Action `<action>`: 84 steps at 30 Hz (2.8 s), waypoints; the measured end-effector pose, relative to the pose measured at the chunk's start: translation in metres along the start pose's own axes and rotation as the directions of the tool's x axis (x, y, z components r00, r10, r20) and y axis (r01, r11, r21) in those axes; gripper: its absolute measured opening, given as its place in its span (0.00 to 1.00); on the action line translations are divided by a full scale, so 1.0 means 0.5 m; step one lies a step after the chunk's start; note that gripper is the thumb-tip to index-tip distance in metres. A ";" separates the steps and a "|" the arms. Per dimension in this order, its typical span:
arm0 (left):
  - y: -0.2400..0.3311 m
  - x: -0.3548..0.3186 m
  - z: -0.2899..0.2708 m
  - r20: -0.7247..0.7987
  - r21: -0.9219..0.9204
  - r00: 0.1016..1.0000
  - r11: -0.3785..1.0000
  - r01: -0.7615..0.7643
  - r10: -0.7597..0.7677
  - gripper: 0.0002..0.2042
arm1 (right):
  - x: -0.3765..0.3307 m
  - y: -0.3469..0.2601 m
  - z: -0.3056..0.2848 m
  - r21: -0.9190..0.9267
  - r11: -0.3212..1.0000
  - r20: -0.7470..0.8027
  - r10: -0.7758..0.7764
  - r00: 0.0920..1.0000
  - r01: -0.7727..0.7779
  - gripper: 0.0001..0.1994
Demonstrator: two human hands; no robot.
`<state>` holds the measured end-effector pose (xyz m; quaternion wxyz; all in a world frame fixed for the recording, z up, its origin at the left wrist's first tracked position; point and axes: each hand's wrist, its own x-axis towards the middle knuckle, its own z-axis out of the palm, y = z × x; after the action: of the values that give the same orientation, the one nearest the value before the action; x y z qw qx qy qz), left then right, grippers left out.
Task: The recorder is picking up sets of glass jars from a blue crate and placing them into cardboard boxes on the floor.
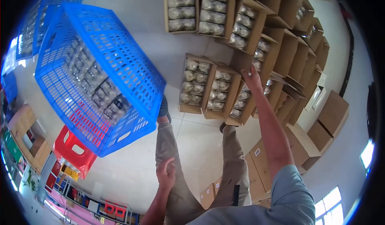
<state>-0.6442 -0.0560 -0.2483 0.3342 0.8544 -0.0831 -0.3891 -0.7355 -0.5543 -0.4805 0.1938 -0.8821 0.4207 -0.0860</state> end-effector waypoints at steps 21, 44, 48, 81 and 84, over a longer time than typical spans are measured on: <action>0.002 0.093 -0.097 -0.032 -0.088 0.999 0.996 -0.019 0.016 0.10 | 0.316 0.178 0.033 0.248 0.886 0.156 0.363 0.919 -0.392 0.19; -0.227 0.629 -0.325 0.232 -0.963 0.603 -0.092 0.254 -0.764 0.18 | 0.091 -1.116 0.467 0.120 0.962 0.406 -0.271 0.873 0.244 0.27; -0.335 0.600 -0.351 0.066 -0.949 0.563 0.123 0.290 -0.824 0.21 | -0.037 -1.071 0.451 0.182 0.973 0.398 -0.206 0.894 0.143 0.27; -0.455 0.589 -0.410 -0.538 0.030 0.709 0.830 0.557 -0.457 0.48 | -0.087 -1.064 0.420 -0.291 0.811 0.649 -0.222 0.728 0.507 0.51; -0.312 0.604 -0.401 -0.562 0.120 0.827 0.990 0.070 0.009 0.20 | -0.056 -0.984 0.430 -0.323 0.817 0.669 -0.160 0.726 0.478 0.49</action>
<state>-0.3121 0.0433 -0.4366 0.2790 0.9528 0.0064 -0.1198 -0.3369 -0.1937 -0.4718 0.0790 -0.9406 0.1781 0.2781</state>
